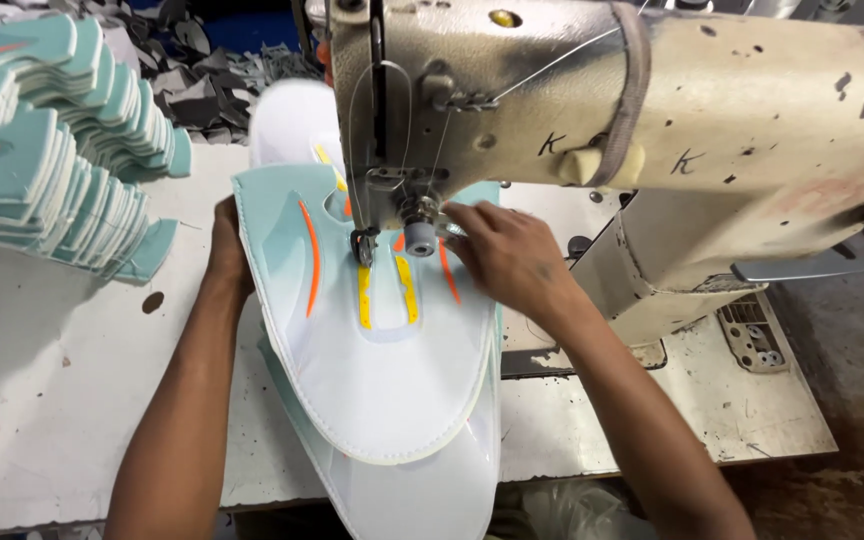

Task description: The person operates a sewing machine to stitch light blue fabric pieces that have orange and yellow markings. They guide the fabric under the needle with both hands, aligning the material as it is processed. The finished pieces are stacked on the table to the left.

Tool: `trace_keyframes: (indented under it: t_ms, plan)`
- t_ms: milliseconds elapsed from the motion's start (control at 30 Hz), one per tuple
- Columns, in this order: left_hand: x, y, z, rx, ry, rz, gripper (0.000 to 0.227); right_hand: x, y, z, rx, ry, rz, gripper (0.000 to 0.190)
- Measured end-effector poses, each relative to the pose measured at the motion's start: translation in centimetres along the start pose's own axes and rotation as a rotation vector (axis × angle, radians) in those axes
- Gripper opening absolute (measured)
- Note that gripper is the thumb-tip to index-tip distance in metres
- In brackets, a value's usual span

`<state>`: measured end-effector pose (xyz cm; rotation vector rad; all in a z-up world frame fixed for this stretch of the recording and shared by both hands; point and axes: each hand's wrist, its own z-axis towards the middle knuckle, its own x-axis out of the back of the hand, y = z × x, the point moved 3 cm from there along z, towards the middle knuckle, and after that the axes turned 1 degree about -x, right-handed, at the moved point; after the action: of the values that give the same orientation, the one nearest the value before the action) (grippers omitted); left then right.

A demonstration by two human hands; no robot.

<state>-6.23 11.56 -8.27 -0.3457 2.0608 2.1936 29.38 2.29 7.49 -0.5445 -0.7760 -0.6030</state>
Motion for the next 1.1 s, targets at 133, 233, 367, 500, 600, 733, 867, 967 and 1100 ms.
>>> trace_keyframes:
  t_ms: [133, 233, 367, 500, 600, 733, 867, 967, 1100]
  plan:
    - [-1.8, 3.9, 0.5, -0.167, -0.024, 0.036, 0.045, -3.8, 2.1, 4.1, 0.109, -0.364, -0.415, 0.017]
    - [-4.1, 6.4, 0.1, -0.250, -0.083, 0.038, 0.045, -7.2, 4.6, 5.4, 0.042, -0.683, -0.465, 0.022]
    - [-5.0, 6.8, 1.1, -0.414, -0.173, 0.074, 0.035, -8.7, 4.3, 6.9, -0.195, -0.853, -0.165, 0.034]
    - [-4.9, 6.3, 2.9, -0.368, -0.209, -0.010, 0.032, -10.9, 6.5, 6.0, -0.045, -0.684, -0.143, 0.017]
    - [-5.0, 4.7, 4.3, -0.194, -0.198, -0.024, 0.037, -11.9, 7.7, 5.2, -0.002, -0.639, -0.207, 0.019]
    - [-5.9, 5.4, 4.7, -0.177, -0.353, -0.134, 0.041, -9.4, 5.5, 5.6, 0.168, -0.538, -0.362, 0.015]
    - [-5.9, 5.5, 5.4, -0.254, -0.318, -0.163, 0.041, -9.8, 6.6, 5.4, 0.199, -0.575, -0.408, 0.015]
    - [-5.6, 5.2, 5.8, -0.297, -0.309, -0.102, 0.039, -12.5, 8.8, 4.8, 0.188, -0.580, -0.429, 0.018]
    - [-2.0, 2.3, 8.9, -0.408, -0.148, 0.097, 0.055, -8.7, 5.9, 5.1, 0.117, -0.649, -0.502, 0.018]
